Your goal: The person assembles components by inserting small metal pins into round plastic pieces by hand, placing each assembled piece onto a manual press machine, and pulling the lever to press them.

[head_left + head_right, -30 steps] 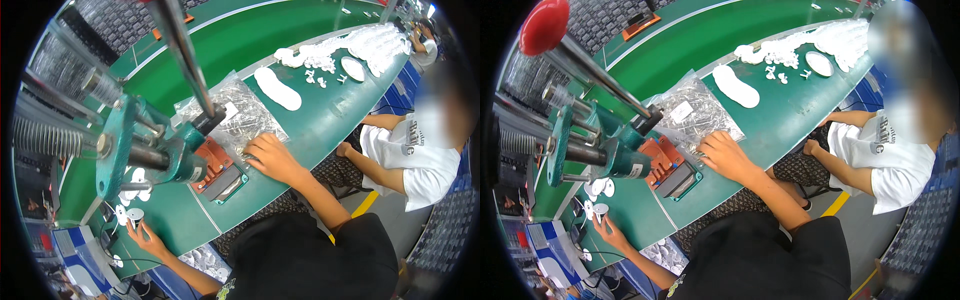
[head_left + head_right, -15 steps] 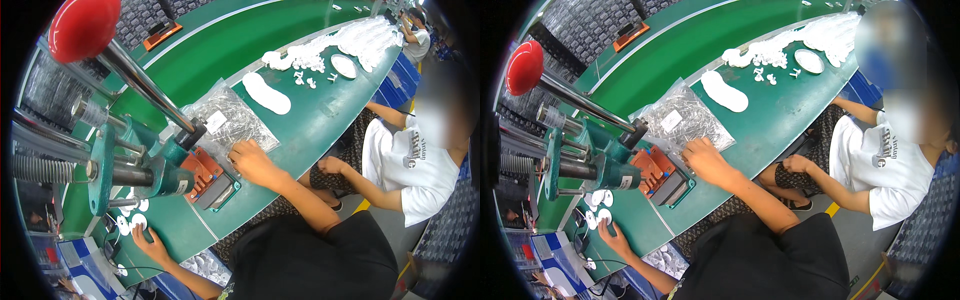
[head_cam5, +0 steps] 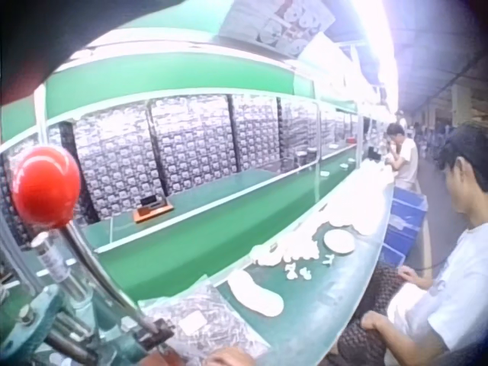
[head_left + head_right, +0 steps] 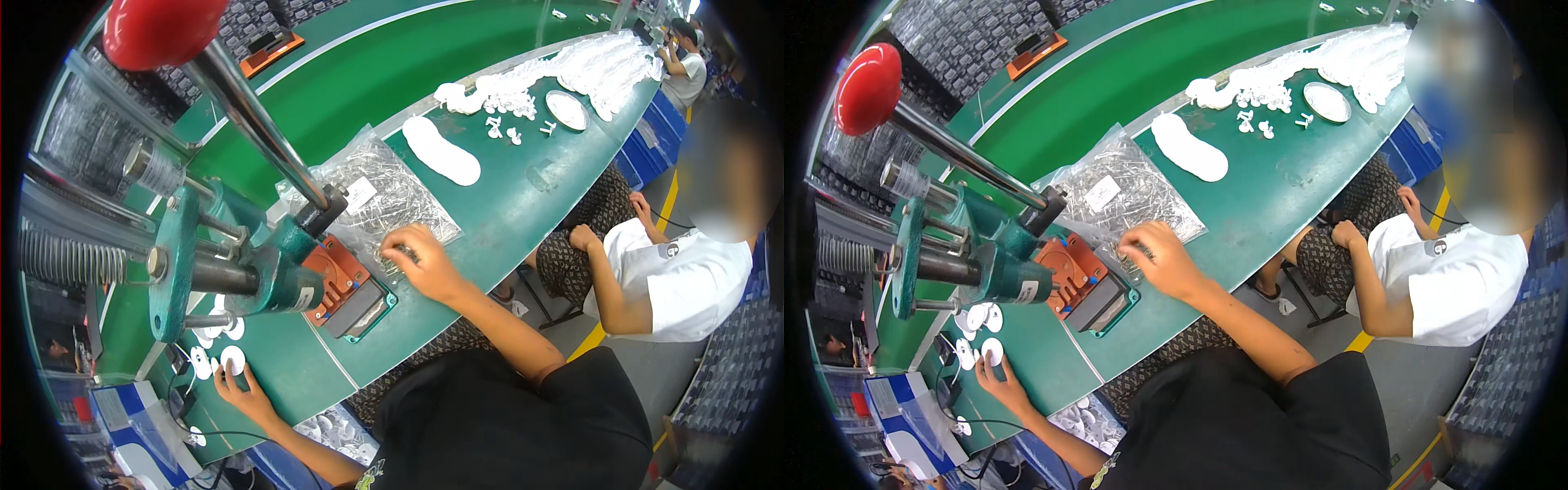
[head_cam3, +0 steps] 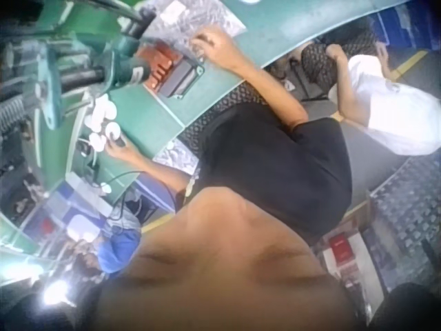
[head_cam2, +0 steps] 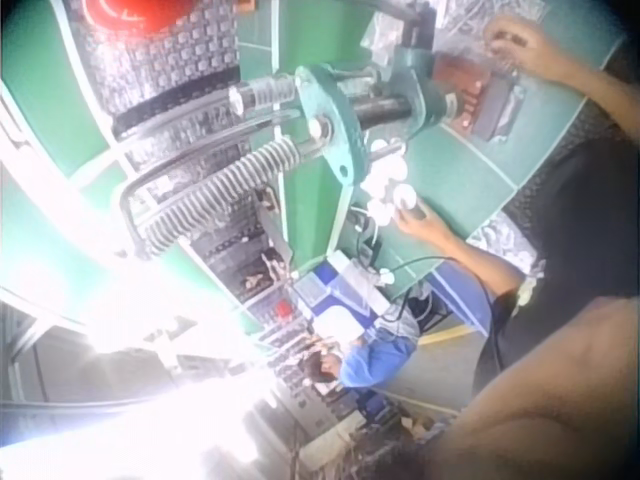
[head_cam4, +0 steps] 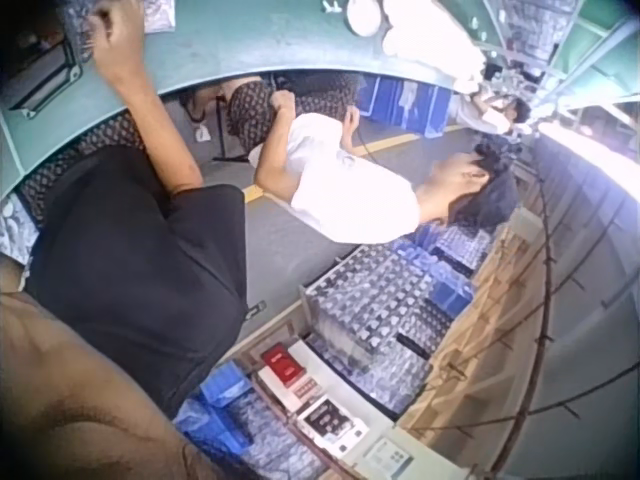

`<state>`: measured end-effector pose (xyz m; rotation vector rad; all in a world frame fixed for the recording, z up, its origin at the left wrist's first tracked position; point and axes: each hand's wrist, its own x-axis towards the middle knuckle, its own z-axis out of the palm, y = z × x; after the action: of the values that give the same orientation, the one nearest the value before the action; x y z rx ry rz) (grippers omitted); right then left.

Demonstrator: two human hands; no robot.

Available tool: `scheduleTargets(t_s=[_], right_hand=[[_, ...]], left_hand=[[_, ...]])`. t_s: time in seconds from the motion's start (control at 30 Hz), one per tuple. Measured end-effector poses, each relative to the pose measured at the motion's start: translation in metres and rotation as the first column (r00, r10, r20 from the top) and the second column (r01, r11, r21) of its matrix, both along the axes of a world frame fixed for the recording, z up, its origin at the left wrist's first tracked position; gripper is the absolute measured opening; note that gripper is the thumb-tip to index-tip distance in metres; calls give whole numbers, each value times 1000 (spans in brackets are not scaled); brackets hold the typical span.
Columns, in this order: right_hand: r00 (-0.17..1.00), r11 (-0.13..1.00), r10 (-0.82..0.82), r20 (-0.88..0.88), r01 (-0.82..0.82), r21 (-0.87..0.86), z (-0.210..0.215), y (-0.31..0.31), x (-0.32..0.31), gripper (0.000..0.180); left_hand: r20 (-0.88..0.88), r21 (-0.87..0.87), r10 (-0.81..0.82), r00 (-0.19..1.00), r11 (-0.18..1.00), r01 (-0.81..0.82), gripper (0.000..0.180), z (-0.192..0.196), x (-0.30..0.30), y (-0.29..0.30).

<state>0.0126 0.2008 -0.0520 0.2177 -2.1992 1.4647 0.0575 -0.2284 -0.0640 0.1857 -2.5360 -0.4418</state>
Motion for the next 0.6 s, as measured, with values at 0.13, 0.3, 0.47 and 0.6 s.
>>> scheduleTargets(t_s=[0.13, 0.3, 0.47, 0.6], right_hand=[[950, 596, 59, 307, 213, -774, -3, 3, 7, 13], [879, 267, 385, 280, 185, -946, 0, 27, 25, 14], [788, 273, 518, 334, 218, -937, 18, 20, 32, 15], [735, 375, 551, 397, 207, -904, 20, 22, 39, 19]], left_hand=[[-105, -116, -107, 989, 989, 94, 16, 11, 3, 7], [-169, 94, -164, 972, 979, 182, 8, 10, 22, 58], [-43, 165, -476, 879, 864, 476, 30, 28, 36, 138], [-21, 195, -602, 798, 781, 594, 35, 32, 52, 163]])
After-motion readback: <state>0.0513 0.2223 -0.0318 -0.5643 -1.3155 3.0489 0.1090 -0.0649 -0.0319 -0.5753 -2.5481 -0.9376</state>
